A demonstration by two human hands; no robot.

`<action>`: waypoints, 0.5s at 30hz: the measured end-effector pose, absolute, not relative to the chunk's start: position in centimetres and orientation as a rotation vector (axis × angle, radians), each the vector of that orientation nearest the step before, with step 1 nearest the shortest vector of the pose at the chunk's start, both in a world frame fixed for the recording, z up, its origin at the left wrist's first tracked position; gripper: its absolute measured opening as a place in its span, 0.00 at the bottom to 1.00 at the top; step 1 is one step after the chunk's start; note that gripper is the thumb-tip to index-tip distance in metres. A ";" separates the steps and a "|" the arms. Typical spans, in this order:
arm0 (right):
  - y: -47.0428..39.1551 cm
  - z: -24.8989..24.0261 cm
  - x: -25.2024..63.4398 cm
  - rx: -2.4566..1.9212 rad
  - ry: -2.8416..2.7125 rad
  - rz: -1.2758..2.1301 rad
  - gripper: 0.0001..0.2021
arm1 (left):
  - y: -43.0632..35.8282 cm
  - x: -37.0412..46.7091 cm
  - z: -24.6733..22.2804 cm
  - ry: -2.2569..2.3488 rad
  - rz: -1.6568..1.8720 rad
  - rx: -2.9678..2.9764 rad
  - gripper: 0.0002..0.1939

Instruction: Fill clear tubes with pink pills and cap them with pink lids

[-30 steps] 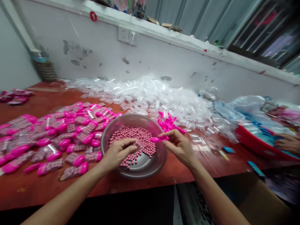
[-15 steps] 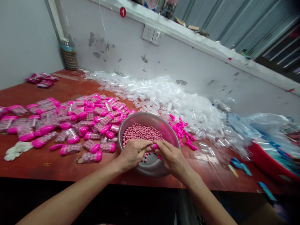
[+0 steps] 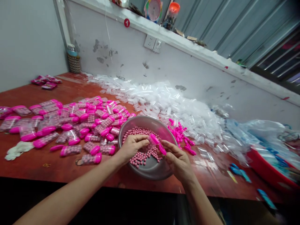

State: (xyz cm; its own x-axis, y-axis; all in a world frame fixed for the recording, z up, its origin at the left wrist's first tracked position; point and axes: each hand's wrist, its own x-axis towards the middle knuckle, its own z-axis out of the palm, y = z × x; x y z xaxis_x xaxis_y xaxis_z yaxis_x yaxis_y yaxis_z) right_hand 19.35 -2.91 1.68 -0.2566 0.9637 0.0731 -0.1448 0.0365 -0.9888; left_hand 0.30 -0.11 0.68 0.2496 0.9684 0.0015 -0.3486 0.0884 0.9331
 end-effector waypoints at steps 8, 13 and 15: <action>-1.9 2.8 18.7 -0.866 -1.135 1.569 0.15 | -1.0 0.4 1.0 0.729 1.051 1.379 0.14; -1.7 2.7 18.0 -0.874 -1.124 1.766 0.12 | -1.2 0.6 1.0 0.783 1.049 1.429 0.12; -1.6 2.2 17.8 -0.853 -1.088 1.777 0.10 | -1.1 0.5 0.9 0.819 1.050 1.450 0.12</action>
